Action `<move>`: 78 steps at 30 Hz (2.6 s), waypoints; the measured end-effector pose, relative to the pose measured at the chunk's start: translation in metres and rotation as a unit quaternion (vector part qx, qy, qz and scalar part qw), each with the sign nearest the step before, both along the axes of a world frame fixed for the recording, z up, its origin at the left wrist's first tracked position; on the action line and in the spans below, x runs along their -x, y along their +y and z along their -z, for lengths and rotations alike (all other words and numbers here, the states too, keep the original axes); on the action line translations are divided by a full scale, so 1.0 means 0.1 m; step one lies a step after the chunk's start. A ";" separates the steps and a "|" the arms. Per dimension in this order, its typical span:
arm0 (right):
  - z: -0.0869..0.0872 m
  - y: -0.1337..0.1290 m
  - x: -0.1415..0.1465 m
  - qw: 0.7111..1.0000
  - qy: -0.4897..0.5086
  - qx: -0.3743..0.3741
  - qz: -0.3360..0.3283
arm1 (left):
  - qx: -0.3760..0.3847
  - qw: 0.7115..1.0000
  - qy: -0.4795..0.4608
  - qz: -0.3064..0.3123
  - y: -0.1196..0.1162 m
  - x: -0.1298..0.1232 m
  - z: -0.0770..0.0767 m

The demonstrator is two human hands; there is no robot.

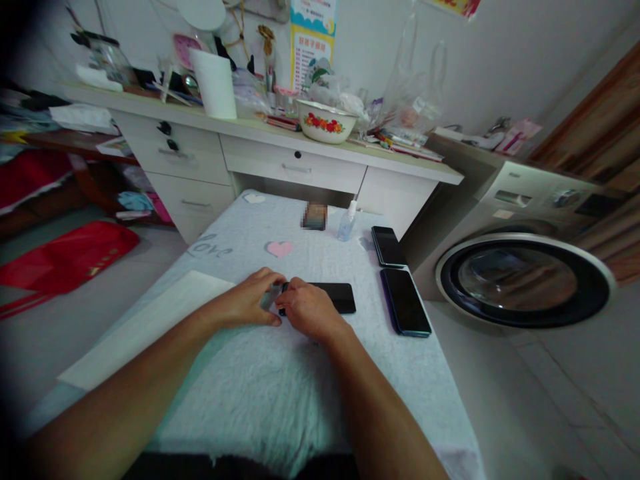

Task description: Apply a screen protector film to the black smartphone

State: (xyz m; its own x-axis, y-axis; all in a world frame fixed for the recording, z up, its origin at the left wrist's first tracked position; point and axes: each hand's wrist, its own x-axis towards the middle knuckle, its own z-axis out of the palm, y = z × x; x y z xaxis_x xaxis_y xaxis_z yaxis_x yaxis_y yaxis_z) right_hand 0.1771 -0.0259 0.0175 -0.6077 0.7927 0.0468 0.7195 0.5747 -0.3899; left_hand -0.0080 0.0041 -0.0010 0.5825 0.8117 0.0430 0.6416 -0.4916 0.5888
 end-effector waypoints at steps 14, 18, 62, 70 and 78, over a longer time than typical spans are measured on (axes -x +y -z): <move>0.00 0.01 0.05 0.994 -0.032 -0.056 0.086 | -0.008 1.000 -0.005 -0.006 0.01 -0.02 0.00; 0.00 0.01 0.01 0.990 -0.044 -0.056 0.122 | -0.011 1.000 -0.011 -0.008 0.02 -0.02 0.03; -0.04 0.01 -0.06 0.998 -0.016 -0.032 0.045 | -0.015 1.000 -0.012 -0.011 0.01 -0.02 0.05; -0.06 0.00 -0.10 1.000 0.020 -0.018 -0.003 | -0.013 1.000 -0.021 -0.017 0.00 -0.03 0.03; -0.02 0.02 0.01 0.995 -0.018 -0.046 0.082 | -0.019 1.000 -0.010 -0.014 0.00 -0.03 0.01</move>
